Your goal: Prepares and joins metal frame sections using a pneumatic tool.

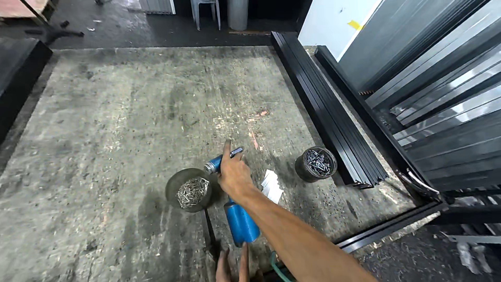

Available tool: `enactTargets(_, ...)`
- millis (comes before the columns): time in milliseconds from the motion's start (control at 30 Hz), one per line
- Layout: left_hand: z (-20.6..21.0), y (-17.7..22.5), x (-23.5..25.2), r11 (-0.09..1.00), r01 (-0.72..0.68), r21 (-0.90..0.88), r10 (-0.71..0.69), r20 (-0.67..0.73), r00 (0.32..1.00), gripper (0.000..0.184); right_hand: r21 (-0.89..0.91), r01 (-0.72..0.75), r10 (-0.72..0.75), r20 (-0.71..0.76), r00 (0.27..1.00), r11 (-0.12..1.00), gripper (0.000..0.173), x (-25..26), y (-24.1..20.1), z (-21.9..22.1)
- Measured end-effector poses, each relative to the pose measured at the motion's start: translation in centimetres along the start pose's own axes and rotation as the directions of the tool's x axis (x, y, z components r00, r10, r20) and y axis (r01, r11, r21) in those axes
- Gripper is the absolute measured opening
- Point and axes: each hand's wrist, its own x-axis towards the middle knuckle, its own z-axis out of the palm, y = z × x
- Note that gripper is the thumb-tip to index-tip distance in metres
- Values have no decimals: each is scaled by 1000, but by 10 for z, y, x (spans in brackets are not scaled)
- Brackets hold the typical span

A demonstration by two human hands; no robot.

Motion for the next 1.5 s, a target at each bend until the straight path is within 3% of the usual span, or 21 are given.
enactTargets(233, 11, -8, 54, 995, -60, -74, 66, 76, 995, 72, -14, -20, 23, 180, 983, 1000, 111, -12, 18, 13)
enactTargets(333, 15, -15, 57, 999, -30, -18, 32, 125, 992, 72, 99, 74, -94, 209, 973, 992, 82, -24, 43, 12)
enactTargets(433, 10, -19, 55, 995, 88, -39, -81, 151, 985, 67, 179, 123, -127, 14, 992, 976, 41, -47, 97, -1)
enactTargets(500, 2, -23, 51, 991, 128, -47, -121, 136, 983, 62, 141, 58, -38, -144, 989, 988, 32, -59, 145, -6)
enactTargets(567, -8, -24, 47, 989, 142, -47, -136, 108, 985, 59, 60, -79, 87, -139, 986, 995, 42, -65, 183, -3)
enactTargets(633, -17, -21, 46, 988, 142, -60, -136, 92, 986, 57, -55, -187, 187, 0, 982, 981, 60, -69, 192, -3)
enactTargets(733, -26, -15, 46, 991, 122, -46, -117, 95, 989, 55, -150, -233, 244, 57, 968, 961, 63, -70, 187, 0)
enactTargets(900, -34, -13, 40, 998, 60, -1, -60, 108, 992, 54, 6, -285, 282, 107, 953, 959, 66, -60, 199, 5)
enactTargets(933, -34, -13, 38, 999, 55, 2, -55, 102, 993, 53, 105, -266, 256, 101, 961, 958, 60, -59, 207, 5)
enactTargets(1000, -40, -10, 33, 998, 47, -30, -43, 101, 994, 46, 342, -126, 123, 31, 992, 931, 31, -70, 223, -3)
enactTargets(1067, -50, -2, 27, 986, 54, -158, -32, 134, 990, 34, 488, 148, -105, -115, 988, 860, 8, -106, 232, -26)
enactTargets(1167, -61, 24, 21, 862, 85, -499, 39, 233, 972, 25, 411, 571, -415, -410, 812, 711, 4, -181, 236, -82)
enactTargets(1267, -68, 74, 24, 707, 56, -705, 215, 290, 933, 28, 303, 742, -566, -497, 658, 598, 4, -248, 243, -135)
enactTargets(1367, -68, 131, 29, 596, 4, -803, 449, 337, 828, 34, 275, 811, -629, -521, 578, 517, 5, -298, 260, -167)
enactTargets(1500, -55, 194, 25, 524, 22, -852, 702, 446, 555, 39, 225, 804, -587, -581, 564, 550, 7, -345, 298, -189)
